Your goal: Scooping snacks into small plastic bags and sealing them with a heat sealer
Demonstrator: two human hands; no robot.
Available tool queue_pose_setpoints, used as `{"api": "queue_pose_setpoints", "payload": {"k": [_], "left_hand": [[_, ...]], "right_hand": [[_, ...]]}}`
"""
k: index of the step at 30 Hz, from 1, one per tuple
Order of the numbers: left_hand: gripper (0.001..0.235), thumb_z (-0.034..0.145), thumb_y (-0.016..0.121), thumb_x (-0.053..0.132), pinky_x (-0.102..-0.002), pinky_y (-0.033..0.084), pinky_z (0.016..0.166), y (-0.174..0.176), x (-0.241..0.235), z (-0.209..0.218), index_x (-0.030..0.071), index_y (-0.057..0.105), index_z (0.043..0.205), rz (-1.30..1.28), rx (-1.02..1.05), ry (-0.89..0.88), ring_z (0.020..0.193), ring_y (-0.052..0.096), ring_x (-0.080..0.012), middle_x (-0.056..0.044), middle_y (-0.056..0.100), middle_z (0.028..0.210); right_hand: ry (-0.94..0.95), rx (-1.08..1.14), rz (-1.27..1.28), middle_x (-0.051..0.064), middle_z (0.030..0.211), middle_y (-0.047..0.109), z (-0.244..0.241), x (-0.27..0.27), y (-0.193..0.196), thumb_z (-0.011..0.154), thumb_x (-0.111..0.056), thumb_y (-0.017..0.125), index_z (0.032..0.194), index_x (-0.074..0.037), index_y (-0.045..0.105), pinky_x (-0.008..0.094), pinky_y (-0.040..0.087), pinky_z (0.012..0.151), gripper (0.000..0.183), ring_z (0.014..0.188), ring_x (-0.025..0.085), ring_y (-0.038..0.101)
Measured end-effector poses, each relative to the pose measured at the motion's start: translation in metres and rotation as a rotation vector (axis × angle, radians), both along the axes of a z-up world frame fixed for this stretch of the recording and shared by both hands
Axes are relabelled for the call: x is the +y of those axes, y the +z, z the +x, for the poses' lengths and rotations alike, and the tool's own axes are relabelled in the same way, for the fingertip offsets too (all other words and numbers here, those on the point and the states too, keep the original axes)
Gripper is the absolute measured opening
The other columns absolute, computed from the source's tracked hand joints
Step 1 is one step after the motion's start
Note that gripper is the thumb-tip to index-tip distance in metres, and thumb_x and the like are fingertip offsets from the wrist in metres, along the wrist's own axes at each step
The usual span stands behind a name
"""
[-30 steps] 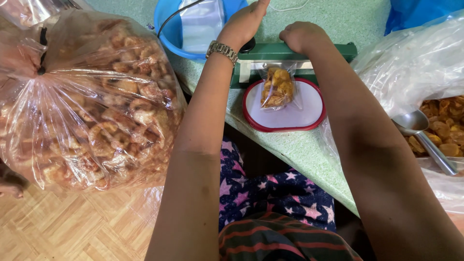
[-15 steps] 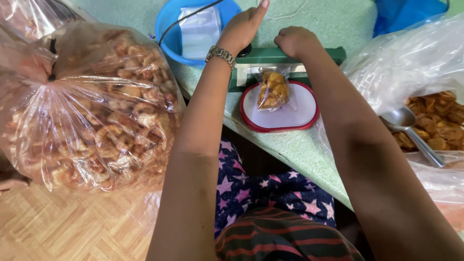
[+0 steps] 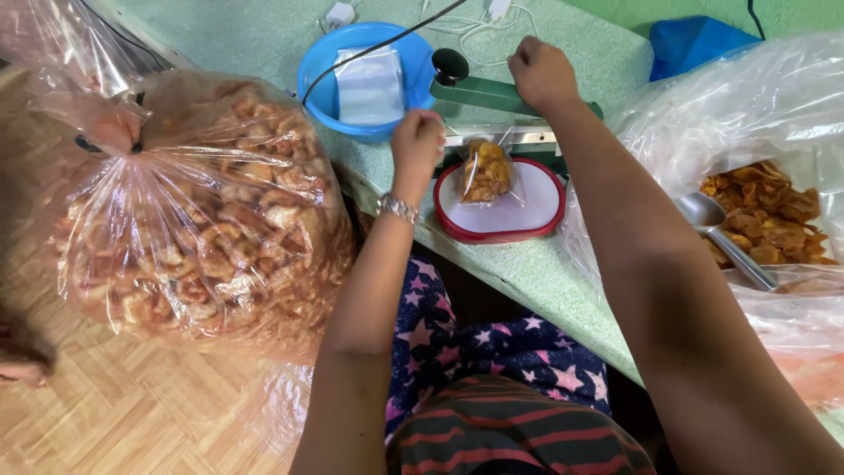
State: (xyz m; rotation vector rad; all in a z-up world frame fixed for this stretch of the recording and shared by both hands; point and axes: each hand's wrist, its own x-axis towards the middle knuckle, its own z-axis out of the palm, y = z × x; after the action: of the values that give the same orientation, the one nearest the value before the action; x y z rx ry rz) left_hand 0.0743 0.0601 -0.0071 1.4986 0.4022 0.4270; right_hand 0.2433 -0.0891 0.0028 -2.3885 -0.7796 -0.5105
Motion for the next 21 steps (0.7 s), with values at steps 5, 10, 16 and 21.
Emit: {"api": "queue_pose_setpoints", "payload": {"k": [5,10,16,21], "left_hand": [[0.026,0.076,0.06,0.019,-0.023,0.053,0.061,-0.026,-0.021,-0.023,-0.001,0.056,0.092,0.273,0.013,-0.051,0.071,0.063,-0.0158,-0.009,0.06,0.079],[0.05,0.07,0.066,0.041,-0.044,0.05,0.079,-0.044,-0.031,-0.022,0.003,0.058,0.101,0.385,0.079,-0.064,0.091,0.061,-0.0334,-0.016,0.065,0.086],[0.081,0.068,0.071,0.038,-0.045,0.047,0.085,-0.012,-0.051,-0.059,-0.009,0.036,0.125,0.027,-0.017,-0.045,0.107,0.052,-0.04,-0.029,0.053,0.11],[0.052,0.068,0.076,0.01,-0.015,0.049,0.058,0.01,-0.056,-0.108,0.001,0.049,0.112,-0.296,-0.451,-0.21,0.089,0.054,-0.0162,-0.009,0.055,0.096]], "right_hand": [[-0.046,-0.312,0.151,0.013,0.076,0.05,-0.059,-0.011,0.023,0.078,-0.007,0.062,0.074,-0.003,0.051,0.037,0.045,0.056,0.012,0.062,0.028,0.05],[-0.06,0.312,-0.213,0.02,0.074,0.061,-0.111,-0.032,0.0,0.081,-0.032,0.056,0.082,-0.006,0.062,0.049,0.047,0.065,0.027,0.082,0.042,0.059],[0.041,0.423,-0.324,0.023,0.096,0.06,-0.173,-0.032,-0.009,0.084,-0.037,0.049,0.12,-0.007,0.045,0.049,0.047,0.074,0.047,0.09,0.04,0.059],[0.367,0.406,0.561,0.028,0.104,0.047,-0.25,-0.046,0.022,0.074,-0.001,0.071,0.13,0.002,0.024,0.04,0.046,0.083,0.073,0.093,0.036,0.054]]}}
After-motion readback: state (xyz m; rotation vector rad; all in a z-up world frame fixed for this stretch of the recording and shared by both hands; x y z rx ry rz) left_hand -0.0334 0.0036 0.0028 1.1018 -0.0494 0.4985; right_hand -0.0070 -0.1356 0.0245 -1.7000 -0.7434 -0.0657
